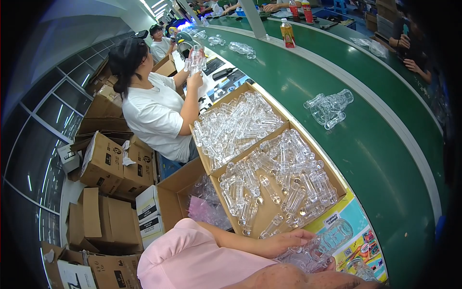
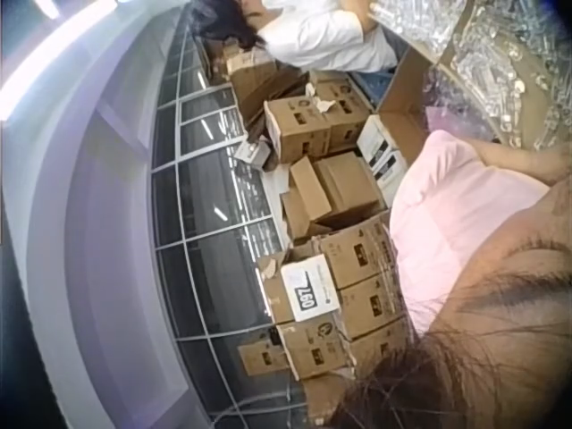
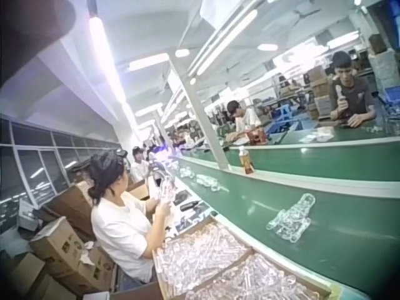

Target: Assembling clear plastic components and packaging them in bubble wrap on a factory line.

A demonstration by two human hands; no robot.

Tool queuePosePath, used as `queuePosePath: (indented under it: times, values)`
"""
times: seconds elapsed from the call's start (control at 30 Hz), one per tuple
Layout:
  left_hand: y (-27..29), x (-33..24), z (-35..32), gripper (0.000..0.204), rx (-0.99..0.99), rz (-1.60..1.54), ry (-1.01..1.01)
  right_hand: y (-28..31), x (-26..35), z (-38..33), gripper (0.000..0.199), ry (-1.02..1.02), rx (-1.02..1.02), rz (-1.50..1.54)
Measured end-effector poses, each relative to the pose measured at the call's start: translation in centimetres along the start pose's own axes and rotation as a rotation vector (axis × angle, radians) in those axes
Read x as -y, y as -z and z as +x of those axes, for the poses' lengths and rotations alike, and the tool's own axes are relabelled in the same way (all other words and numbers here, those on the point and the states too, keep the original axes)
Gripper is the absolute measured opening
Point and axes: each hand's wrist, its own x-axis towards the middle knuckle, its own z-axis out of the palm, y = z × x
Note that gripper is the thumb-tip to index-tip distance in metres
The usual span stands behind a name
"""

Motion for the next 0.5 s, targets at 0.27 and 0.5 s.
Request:
queuePosePath:
  times: [0.27,0.5]
  values:
    - [0.10,0.00,-0.04,0.046,-0.008,0.031,-0.001,-0.34,-0.08,-0.04,0.052,0.000,-0.005,0.011]
    - [-0.09,0.12,0.18,0.046,-0.013,0.012,0.015,-0.16,-0.29,0.01,0.051,-0.011,-0.010,0.034]
